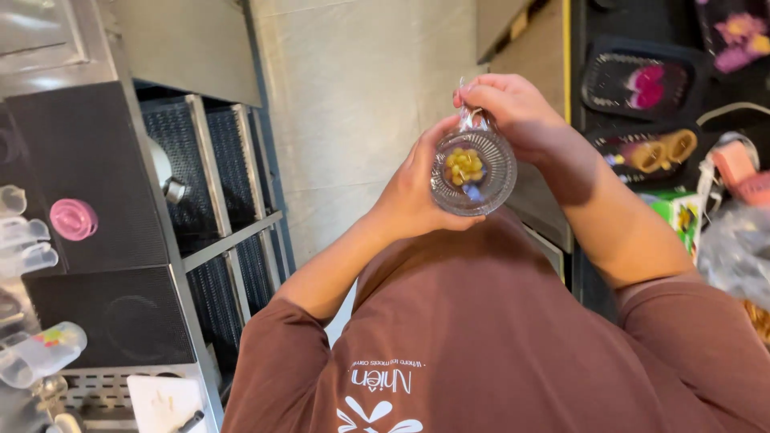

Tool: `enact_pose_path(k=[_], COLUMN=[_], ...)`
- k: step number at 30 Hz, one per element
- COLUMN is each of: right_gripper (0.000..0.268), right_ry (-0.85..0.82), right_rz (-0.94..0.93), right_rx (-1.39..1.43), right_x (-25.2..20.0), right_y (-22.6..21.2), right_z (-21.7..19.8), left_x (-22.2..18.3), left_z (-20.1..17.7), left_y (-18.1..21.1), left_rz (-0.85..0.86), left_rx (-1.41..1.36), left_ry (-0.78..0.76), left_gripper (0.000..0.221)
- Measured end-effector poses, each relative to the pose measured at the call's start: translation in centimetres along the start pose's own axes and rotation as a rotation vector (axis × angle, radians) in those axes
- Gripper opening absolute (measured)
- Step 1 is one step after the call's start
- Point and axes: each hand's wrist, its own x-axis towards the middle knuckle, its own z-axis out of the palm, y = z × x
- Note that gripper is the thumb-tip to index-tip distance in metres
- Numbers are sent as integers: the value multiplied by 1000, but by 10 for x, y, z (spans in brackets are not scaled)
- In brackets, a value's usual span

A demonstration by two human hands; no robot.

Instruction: The person wraps individual desserts in plastic wrap and places them into a refrigerated display case.

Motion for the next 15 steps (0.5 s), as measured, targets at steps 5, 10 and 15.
enact_pose_path(k=[5,10,15], right_gripper=[17,12,30], right_ry=[-95,-215,-339], right_rz=[37,-71,-215], right_rx=[75,150,188], right_x=[60,110,185], right_y=[-22,-47,-79], right_z=[44,66,63], left_x=[13,39,89], left_z=[-60,-105,-146], left_y=[-22,-42,-69], left_rz=[-45,-81,-116], left_rx=[38,47,29], left_ry=[154,230,282], left_gripper=[124,119,109])
